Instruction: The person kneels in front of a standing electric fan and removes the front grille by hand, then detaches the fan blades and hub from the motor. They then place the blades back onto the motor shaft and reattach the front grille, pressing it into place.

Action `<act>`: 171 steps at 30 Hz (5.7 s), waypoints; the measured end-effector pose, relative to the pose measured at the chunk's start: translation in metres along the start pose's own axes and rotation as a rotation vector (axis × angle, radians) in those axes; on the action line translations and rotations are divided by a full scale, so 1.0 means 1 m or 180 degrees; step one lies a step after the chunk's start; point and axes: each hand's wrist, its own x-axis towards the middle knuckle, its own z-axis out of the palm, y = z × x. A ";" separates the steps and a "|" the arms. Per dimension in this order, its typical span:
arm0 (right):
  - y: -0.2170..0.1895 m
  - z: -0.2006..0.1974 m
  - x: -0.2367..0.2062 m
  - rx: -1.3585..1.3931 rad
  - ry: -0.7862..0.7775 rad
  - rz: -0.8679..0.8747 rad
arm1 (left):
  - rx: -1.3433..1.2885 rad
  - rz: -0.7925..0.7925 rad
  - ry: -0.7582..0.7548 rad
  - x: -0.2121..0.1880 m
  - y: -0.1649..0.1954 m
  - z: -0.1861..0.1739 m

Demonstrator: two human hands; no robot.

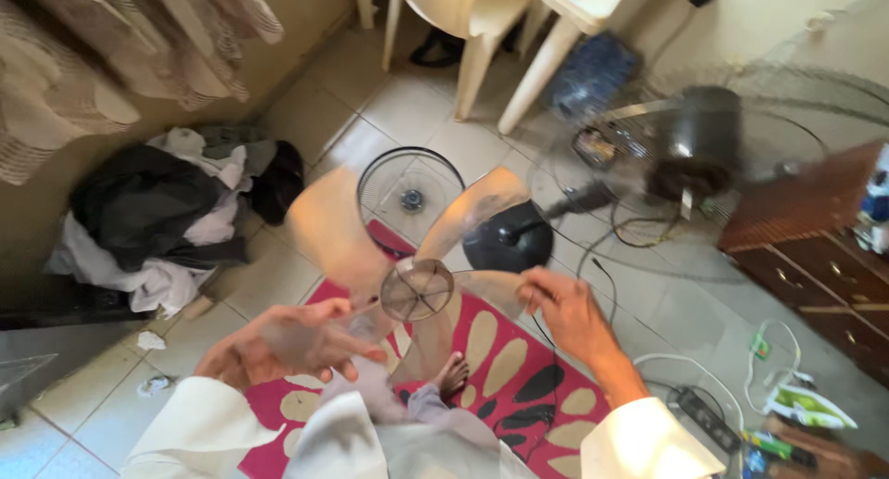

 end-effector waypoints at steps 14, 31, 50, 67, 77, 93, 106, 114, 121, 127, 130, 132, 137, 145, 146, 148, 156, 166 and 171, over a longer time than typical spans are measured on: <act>0.136 0.243 0.194 0.1774 -0.0582 0.2544 | -0.0727 0.1107 0.3736 0.061 0.105 -0.259; 0.391 0.495 0.463 0.2447 0.0550 0.3477 | 0.0190 0.0688 0.2845 0.317 0.147 -0.501; 0.354 0.457 0.446 0.3583 0.0551 0.3389 | 0.0089 0.0759 0.2563 0.321 0.171 -0.466; 0.176 0.201 0.253 0.4644 0.1161 0.2430 | 0.1009 0.1487 0.1627 0.282 0.160 -0.166; 0.161 0.095 0.126 0.4942 0.0248 0.1456 | 0.1221 0.1328 0.1511 0.297 0.083 -0.078; 0.174 -0.088 -0.058 0.4883 0.1536 0.1931 | 0.0537 0.1443 0.0965 0.327 0.005 0.128; 0.060 -0.099 -0.015 0.5044 0.2246 0.1314 | 0.2097 0.2544 0.0547 0.282 0.053 0.287; 0.070 -0.097 0.027 0.4878 0.3061 0.1097 | 0.4770 0.5064 0.0389 0.236 0.127 0.360; 0.062 -0.109 0.043 0.4203 0.3211 0.0844 | 0.6310 0.5191 -0.0611 0.260 0.169 0.396; 0.060 -0.125 0.064 0.3727 0.3151 0.0985 | 0.6936 0.4416 -0.0500 0.300 0.178 0.411; 0.066 -0.129 0.071 0.3602 0.3182 0.1154 | 0.6867 0.4213 -0.0521 0.314 0.182 0.413; 0.071 -0.134 0.074 0.3532 0.3173 0.1090 | 0.6686 0.4159 -0.0594 0.319 0.184 0.412; 0.072 -0.139 0.078 0.3245 0.3209 0.1187 | 0.6841 0.4049 -0.0263 0.330 0.192 0.416; 0.065 -0.146 0.087 0.3034 0.3389 0.1356 | 0.6914 0.3761 0.0042 0.340 0.195 0.425; 0.065 -0.146 0.089 0.3069 0.3420 0.1309 | 0.6930 0.3786 0.0037 0.340 0.195 0.425; 0.067 -0.147 0.092 0.3140 0.3473 0.1231 | 0.6913 0.3809 0.0049 0.340 0.193 0.423; 0.076 -0.149 0.102 0.3824 0.3643 0.1205 | 0.6722 0.4177 -0.0147 0.344 0.193 0.420; 0.082 -0.150 0.104 0.3595 0.3645 0.1368 | 0.6932 0.4028 0.0031 0.347 0.188 0.419; 0.083 -0.151 0.105 0.3809 0.3669 0.1352 | 0.6914 0.4070 0.0012 0.344 0.185 0.417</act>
